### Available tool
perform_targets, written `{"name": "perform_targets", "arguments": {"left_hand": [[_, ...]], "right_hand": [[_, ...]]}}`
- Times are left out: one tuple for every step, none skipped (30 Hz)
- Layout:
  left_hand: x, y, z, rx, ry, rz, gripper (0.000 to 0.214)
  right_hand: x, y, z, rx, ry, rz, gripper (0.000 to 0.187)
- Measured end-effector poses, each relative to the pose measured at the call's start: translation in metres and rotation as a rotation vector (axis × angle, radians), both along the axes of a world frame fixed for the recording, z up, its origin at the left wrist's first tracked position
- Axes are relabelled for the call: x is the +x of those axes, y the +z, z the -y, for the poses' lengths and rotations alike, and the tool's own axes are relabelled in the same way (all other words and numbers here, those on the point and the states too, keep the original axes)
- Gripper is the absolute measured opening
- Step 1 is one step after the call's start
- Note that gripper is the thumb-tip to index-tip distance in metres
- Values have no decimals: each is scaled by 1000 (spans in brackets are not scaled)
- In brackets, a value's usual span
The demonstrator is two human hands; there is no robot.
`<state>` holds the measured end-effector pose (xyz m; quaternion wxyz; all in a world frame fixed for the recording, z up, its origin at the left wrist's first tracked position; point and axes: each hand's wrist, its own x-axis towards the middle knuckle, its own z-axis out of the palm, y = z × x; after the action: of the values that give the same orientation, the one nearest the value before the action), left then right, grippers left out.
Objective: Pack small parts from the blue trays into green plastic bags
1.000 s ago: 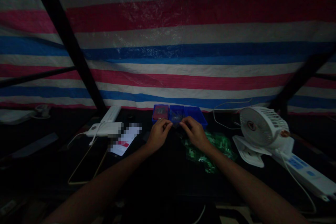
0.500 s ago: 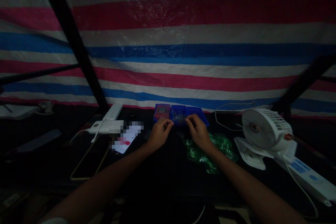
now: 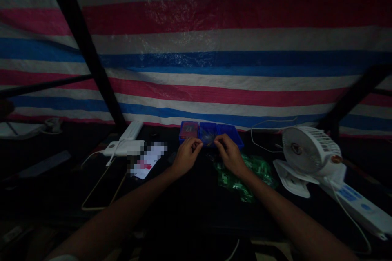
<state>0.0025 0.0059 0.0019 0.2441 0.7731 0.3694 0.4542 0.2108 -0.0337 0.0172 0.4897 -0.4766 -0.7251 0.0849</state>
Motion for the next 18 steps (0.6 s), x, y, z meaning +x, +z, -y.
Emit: {"name": "perform_targets", "arguments": {"left_hand": [[0, 0, 0, -1, 5, 0, 16], [0, 1, 0, -3, 8, 1, 16], [0, 1, 0, -6, 8, 3, 17], [0, 1, 1, -8, 7, 4, 17], [0, 1, 1, -7, 5, 3, 18], [1, 1, 1, -6, 4, 2, 18], [1, 1, 1, -4, 3, 1, 18], [1, 1, 1, -2, 5, 1, 17], [1, 1, 0, -1, 8, 2, 17], [1, 1, 0, -2, 9, 3, 17], [1, 1, 0, -4, 10, 2, 17], [1, 0, 0, -7, 10, 1, 16], [1, 0, -1, -10, 9, 0, 16], [1, 0, -1, -11, 7, -1, 16], [1, -1, -1, -10, 3, -3, 16], [1, -1, -1, -8, -1, -4, 16], [1, -1, -1, -5, -8, -5, 17], [2, -1, -1, -2, -14, -7, 17]], "right_hand": [[0, 0, 0, 1, -1, -1, 18], [0, 0, 0, 2, -3, -3, 17], [1, -1, 0, 1, -6, -5, 17], [1, -1, 0, -1, -12, -7, 17], [1, -1, 0, -3, -20, -10, 17], [1, -1, 0, -6, -27, -11, 17], [1, -1, 0, -10, -34, -13, 18], [1, 0, 0, -14, -41, -16, 18], [1, 0, 0, -17, -48, -19, 18], [1, 0, 0, -21, -53, -21, 18], [1, 0, 0, -25, -57, -22, 18], [1, 0, 0, -29, -59, -24, 18], [1, 0, 0, -35, -58, -23, 18], [1, 0, 0, -40, -55, -21, 18], [1, 0, 0, -46, -50, -19, 17], [1, 0, 0, -51, -45, -16, 16], [1, 0, -1, -55, -41, -13, 15], [1, 0, -1, -57, -38, -12, 14]]}}
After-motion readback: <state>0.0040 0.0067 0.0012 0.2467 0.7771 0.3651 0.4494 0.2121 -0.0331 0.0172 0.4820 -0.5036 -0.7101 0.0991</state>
